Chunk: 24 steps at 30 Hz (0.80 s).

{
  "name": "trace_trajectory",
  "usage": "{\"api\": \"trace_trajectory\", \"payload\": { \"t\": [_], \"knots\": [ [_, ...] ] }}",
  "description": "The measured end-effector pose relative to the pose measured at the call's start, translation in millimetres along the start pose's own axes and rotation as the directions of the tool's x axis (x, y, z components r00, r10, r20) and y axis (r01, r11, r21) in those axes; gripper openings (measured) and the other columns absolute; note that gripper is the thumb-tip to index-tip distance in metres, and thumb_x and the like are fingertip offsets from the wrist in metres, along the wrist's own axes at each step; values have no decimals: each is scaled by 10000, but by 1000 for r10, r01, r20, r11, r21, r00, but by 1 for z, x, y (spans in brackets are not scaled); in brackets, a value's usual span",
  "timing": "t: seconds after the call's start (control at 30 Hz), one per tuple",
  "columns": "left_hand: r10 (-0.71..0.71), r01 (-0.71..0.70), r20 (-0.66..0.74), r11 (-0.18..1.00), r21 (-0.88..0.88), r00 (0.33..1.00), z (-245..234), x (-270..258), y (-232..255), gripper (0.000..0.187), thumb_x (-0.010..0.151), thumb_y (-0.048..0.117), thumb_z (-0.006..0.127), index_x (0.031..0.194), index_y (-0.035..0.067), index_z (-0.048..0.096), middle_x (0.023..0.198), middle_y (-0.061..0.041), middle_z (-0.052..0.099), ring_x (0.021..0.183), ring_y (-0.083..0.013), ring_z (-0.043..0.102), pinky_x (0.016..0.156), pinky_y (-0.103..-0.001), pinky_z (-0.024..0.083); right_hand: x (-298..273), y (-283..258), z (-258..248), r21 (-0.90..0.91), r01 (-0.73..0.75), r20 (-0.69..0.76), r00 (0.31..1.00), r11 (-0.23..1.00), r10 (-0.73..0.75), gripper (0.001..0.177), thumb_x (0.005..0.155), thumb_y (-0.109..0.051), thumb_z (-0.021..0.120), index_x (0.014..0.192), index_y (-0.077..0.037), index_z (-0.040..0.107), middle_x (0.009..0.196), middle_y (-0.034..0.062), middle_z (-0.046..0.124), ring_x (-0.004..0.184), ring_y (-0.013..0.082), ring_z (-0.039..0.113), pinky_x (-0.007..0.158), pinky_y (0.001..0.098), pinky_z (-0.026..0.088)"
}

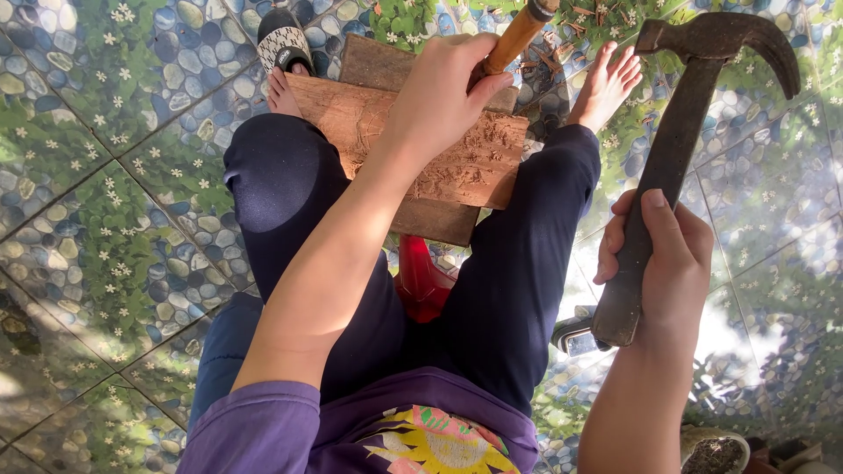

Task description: Carving a decorative design into a piece of wood using a hammer and chisel while sitting on a stool.

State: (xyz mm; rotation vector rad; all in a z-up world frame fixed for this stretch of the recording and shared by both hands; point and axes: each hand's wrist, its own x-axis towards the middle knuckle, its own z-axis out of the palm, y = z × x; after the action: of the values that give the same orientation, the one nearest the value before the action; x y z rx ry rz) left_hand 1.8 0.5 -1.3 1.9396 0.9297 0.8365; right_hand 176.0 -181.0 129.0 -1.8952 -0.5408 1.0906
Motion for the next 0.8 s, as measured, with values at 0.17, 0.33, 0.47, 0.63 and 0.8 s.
{"api": "trace_trajectory", "payload": {
  "t": [0.17,0.33,0.47,0.63,0.8],
  "knots": [
    [-28,28,-4,999,19,1000,3,1,1,293,946,109,770,795,58,524,699,-66,585,614,-206,535,568,-352,374,-3,-6,-7,-94,61,37,998,994,-57,311,1090,-284,489,958,-19,583,611,76,520,411,177,484,428,264,348],
    [-22,17,39,991,135,999,6,-1,2,186,968,168,739,926,74,584,785,-61,612,760,-278,600,608,-395,444,-17,-25,-8,-106,155,36,988,982,-152,324,1098,-298,508,1005,1,589,623,90,531,422,178,493,434,262,370],
    [-10,10,-3,998,62,1000,2,1,4,240,964,127,735,835,61,543,727,-80,574,677,-270,530,600,-374,373,-23,-34,-8,-91,184,35,983,979,-181,348,1091,-317,500,1020,16,575,621,109,516,416,192,482,419,278,381],
    [-17,16,7,998,54,1000,3,1,4,241,953,115,752,826,58,556,729,-72,588,668,-244,545,619,-374,407,-24,-36,-7,-114,195,53,980,974,-190,337,1102,-287,485,1011,26,573,613,113,514,411,196,478,422,285,386],
    [-4,4,-4,999,48,1000,3,2,3,237,946,109,767,825,55,570,733,-69,596,650,-234,543,611,-369,416,-20,-29,-7,-47,223,51,974,974,-221,365,1088,-342,495,1012,7,570,631,98,500,411,193,488,404,280,374]
  ]
}}
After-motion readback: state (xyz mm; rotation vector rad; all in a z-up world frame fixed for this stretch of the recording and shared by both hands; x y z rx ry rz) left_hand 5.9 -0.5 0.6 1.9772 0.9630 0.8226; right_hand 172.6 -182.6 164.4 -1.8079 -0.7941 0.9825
